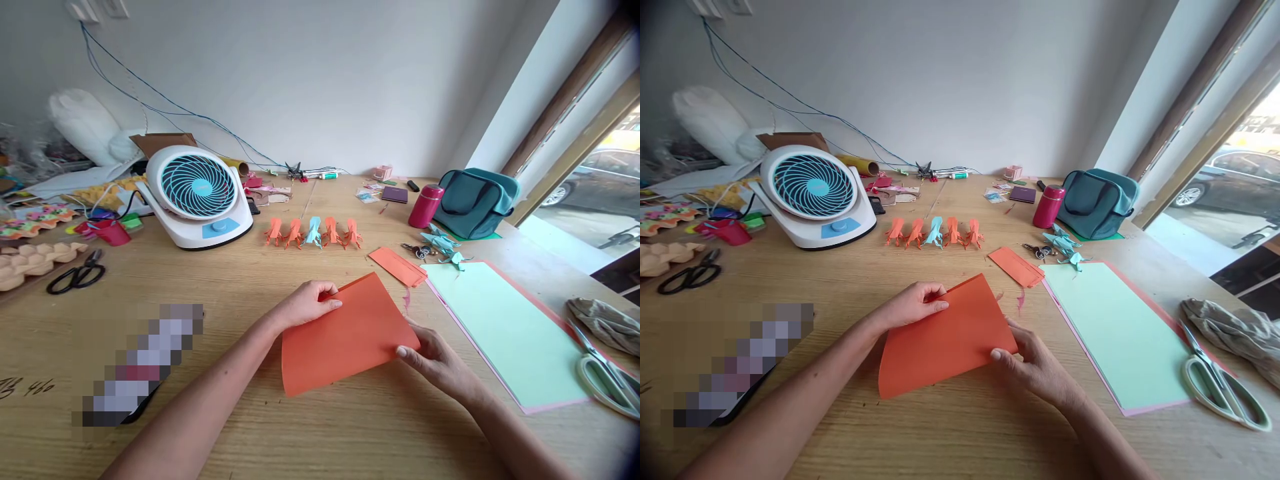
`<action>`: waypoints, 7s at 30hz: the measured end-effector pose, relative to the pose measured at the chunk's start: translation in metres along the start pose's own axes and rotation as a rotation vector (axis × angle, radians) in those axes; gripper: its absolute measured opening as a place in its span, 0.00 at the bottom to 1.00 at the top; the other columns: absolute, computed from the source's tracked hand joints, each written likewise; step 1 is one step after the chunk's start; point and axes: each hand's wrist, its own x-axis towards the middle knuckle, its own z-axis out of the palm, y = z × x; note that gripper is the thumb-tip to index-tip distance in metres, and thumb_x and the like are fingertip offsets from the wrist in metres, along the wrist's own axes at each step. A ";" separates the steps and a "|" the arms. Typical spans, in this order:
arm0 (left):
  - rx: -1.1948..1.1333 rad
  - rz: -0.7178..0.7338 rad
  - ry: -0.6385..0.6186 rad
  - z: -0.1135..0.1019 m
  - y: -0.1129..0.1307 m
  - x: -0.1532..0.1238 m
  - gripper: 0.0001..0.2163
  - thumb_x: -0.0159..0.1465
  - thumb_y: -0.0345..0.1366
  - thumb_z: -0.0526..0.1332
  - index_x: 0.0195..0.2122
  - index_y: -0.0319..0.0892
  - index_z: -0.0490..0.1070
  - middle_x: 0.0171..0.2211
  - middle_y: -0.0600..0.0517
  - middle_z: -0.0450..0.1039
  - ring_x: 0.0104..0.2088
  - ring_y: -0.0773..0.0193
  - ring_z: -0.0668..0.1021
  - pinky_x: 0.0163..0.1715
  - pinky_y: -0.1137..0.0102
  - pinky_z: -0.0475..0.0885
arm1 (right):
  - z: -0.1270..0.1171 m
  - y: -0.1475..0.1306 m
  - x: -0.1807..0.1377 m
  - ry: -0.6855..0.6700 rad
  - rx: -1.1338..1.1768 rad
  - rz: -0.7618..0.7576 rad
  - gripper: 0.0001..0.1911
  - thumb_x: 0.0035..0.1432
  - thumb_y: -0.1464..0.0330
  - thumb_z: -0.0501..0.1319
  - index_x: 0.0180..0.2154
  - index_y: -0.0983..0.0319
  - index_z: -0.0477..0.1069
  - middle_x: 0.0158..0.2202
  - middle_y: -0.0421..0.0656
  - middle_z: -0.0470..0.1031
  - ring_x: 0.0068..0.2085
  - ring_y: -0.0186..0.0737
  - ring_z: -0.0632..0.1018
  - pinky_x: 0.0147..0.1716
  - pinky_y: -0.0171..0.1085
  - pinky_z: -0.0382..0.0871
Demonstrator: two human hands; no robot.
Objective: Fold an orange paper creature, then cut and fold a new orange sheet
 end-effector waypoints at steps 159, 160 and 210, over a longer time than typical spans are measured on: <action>-0.019 0.047 -0.019 0.022 0.045 -0.017 0.07 0.60 0.36 0.59 0.28 0.41 0.72 0.25 0.56 0.72 0.27 0.69 0.71 0.25 0.76 0.60 | 0.014 0.029 0.002 0.315 0.521 0.316 0.14 0.53 0.54 0.67 0.31 0.58 0.74 0.29 0.41 0.76 0.29 0.41 0.75 0.29 0.38 0.70; -0.014 0.042 -0.015 0.022 0.045 -0.017 0.07 0.60 0.36 0.59 0.28 0.41 0.72 0.25 0.56 0.72 0.26 0.70 0.70 0.25 0.75 0.60 | 0.014 0.029 0.001 0.321 0.531 0.326 0.14 0.53 0.55 0.67 0.31 0.58 0.74 0.29 0.41 0.76 0.29 0.40 0.75 0.28 0.37 0.70; -0.032 0.041 -0.052 0.022 0.043 -0.017 0.07 0.61 0.35 0.58 0.27 0.41 0.71 0.24 0.57 0.70 0.24 0.71 0.68 0.24 0.76 0.58 | 0.016 0.025 0.000 0.351 0.514 0.350 0.15 0.53 0.54 0.67 0.31 0.60 0.74 0.30 0.43 0.78 0.28 0.40 0.76 0.25 0.35 0.69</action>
